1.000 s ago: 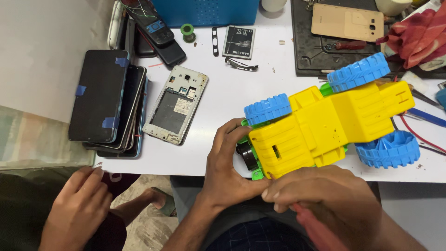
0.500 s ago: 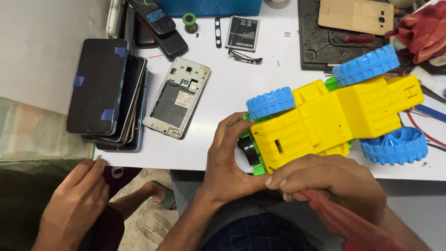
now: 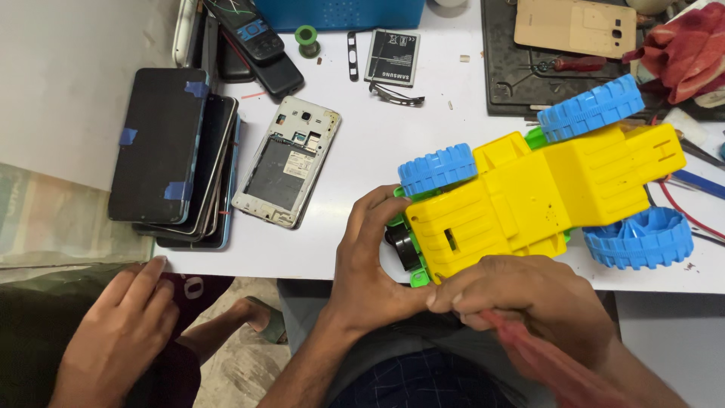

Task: The person uses a red screwdriver to remove screws from a yellow and green toy truck. They separate the yellow upper body from the green base, then remove the blue wheels and the internal motor assembly. The parts are placed on the workbench.

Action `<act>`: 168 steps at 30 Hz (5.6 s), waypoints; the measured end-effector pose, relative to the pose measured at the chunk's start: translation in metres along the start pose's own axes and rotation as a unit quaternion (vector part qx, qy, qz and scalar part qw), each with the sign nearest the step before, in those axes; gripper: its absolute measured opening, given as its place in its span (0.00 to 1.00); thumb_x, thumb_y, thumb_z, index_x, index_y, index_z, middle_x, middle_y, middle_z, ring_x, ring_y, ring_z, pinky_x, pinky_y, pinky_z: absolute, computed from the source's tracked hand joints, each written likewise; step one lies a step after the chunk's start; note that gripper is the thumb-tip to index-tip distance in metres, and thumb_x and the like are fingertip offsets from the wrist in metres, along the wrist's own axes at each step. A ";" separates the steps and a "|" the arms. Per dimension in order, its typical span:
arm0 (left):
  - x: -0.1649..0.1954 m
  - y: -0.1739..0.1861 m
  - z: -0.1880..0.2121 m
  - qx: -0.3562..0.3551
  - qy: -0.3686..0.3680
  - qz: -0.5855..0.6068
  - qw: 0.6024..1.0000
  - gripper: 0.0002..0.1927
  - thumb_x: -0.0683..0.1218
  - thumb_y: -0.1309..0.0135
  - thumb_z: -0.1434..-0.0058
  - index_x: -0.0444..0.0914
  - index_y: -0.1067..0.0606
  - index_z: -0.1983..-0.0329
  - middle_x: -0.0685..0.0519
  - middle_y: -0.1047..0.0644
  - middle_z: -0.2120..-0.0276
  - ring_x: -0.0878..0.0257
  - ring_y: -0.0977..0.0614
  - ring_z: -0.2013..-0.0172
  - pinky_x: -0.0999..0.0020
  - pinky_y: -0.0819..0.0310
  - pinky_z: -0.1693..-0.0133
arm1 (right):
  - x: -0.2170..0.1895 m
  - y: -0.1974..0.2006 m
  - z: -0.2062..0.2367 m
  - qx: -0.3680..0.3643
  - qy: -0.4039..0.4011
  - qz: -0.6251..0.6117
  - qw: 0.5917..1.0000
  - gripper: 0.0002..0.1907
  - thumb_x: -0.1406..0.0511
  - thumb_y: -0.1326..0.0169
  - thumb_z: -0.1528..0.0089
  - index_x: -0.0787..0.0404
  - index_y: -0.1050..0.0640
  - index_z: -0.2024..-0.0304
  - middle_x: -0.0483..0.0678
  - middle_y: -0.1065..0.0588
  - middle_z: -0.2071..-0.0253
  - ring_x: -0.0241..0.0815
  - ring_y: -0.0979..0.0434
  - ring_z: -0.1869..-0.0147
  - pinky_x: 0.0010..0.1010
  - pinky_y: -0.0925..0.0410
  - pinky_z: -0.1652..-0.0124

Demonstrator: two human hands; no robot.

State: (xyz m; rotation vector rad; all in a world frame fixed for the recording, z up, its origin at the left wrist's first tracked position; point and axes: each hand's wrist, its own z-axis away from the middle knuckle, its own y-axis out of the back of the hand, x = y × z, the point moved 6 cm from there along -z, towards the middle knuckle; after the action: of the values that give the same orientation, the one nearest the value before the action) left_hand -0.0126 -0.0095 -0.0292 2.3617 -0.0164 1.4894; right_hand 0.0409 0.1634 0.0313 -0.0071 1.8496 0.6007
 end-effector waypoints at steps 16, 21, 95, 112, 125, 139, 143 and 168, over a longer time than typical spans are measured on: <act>0.002 -0.001 -0.003 0.009 0.006 0.009 1.000 0.49 0.54 0.24 0.58 0.42 0.35 0.34 0.40 0.30 0.37 0.47 0.21 0.38 0.57 0.21 0.39 | 0.004 -0.002 0.002 0.002 0.019 -0.026 0.999 0.09 0.68 0.42 0.35 0.58 0.22 0.52 0.52 0.15 0.53 0.40 0.14 0.58 0.26 0.20 0.61; 0.005 0.001 -0.004 0.011 -0.005 -0.004 1.000 0.50 0.54 0.23 0.58 0.41 0.35 0.34 0.40 0.30 0.36 0.47 0.22 0.37 0.57 0.22 0.39 | -0.019 0.005 -0.006 0.025 0.058 0.066 0.996 0.08 0.67 0.45 0.36 0.57 0.22 0.54 0.47 0.17 0.58 0.38 0.13 0.58 0.25 0.22 0.59; 0.004 0.000 -0.008 -0.058 0.059 0.059 0.995 0.67 0.51 0.24 0.60 0.30 0.49 0.21 0.38 0.34 0.30 0.48 0.30 0.29 0.57 0.37 0.29 | -0.048 0.030 -0.090 -0.153 0.167 0.383 0.896 0.41 0.49 0.31 0.53 0.67 0.36 0.53 0.61 0.32 0.47 0.64 0.32 0.44 0.50 0.36 0.49; 0.026 -0.009 -0.012 -0.095 -0.104 -0.069 0.988 0.52 0.43 0.23 0.60 0.33 0.38 0.33 0.43 0.21 0.44 0.51 0.27 0.34 0.55 0.51 0.28 | -0.044 0.006 -0.098 -0.223 0.113 0.393 0.885 0.36 0.60 0.30 0.61 0.67 0.32 0.56 0.57 0.29 0.52 0.58 0.31 0.48 0.47 0.38 0.54; 0.006 -0.011 -0.012 -0.069 0.080 -0.010 0.994 0.63 0.51 0.27 0.62 0.29 0.45 0.25 0.38 0.31 0.37 0.49 0.26 0.35 0.58 0.32 0.34 | -0.046 0.026 -0.102 -0.207 0.146 0.330 0.909 0.36 0.61 0.30 0.60 0.66 0.35 0.56 0.57 0.32 0.61 0.60 0.32 0.56 0.48 0.37 0.57; -0.016 -0.001 -0.018 -0.060 0.060 0.063 0.994 0.64 0.40 0.30 0.58 0.35 0.54 0.21 0.37 0.46 0.24 0.44 0.42 0.24 0.53 0.47 0.27 | -0.023 0.143 -0.037 0.061 -0.058 0.287 0.954 0.19 0.59 0.46 0.30 0.67 0.31 0.47 0.53 0.26 0.56 0.40 0.23 0.55 0.33 0.29 0.56; -0.021 0.012 -0.024 0.020 0.070 0.006 0.997 0.55 0.37 0.35 0.53 0.34 0.49 0.22 0.39 0.41 0.26 0.46 0.35 0.27 0.53 0.43 0.29 | 0.010 0.164 0.015 0.183 -0.145 0.226 0.946 0.15 0.59 0.52 0.27 0.65 0.30 0.50 0.48 0.23 0.57 0.35 0.23 0.56 0.29 0.29 0.56; 0.057 -0.043 0.008 0.050 0.012 -0.096 0.994 0.52 0.59 0.32 0.51 0.31 0.40 0.29 0.36 0.36 0.30 0.46 0.32 0.29 0.52 0.38 0.29 | 0.093 0.141 0.134 0.394 -0.079 -0.148 0.904 0.19 0.56 0.60 0.26 0.61 0.28 0.63 0.49 0.26 0.54 0.39 0.22 0.54 0.37 0.27 0.52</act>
State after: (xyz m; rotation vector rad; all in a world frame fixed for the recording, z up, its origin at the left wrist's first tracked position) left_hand 0.0285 0.0378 0.0056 2.3454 0.2890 1.4565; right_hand 0.0845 0.3665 -0.0264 0.2844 1.7680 -0.3752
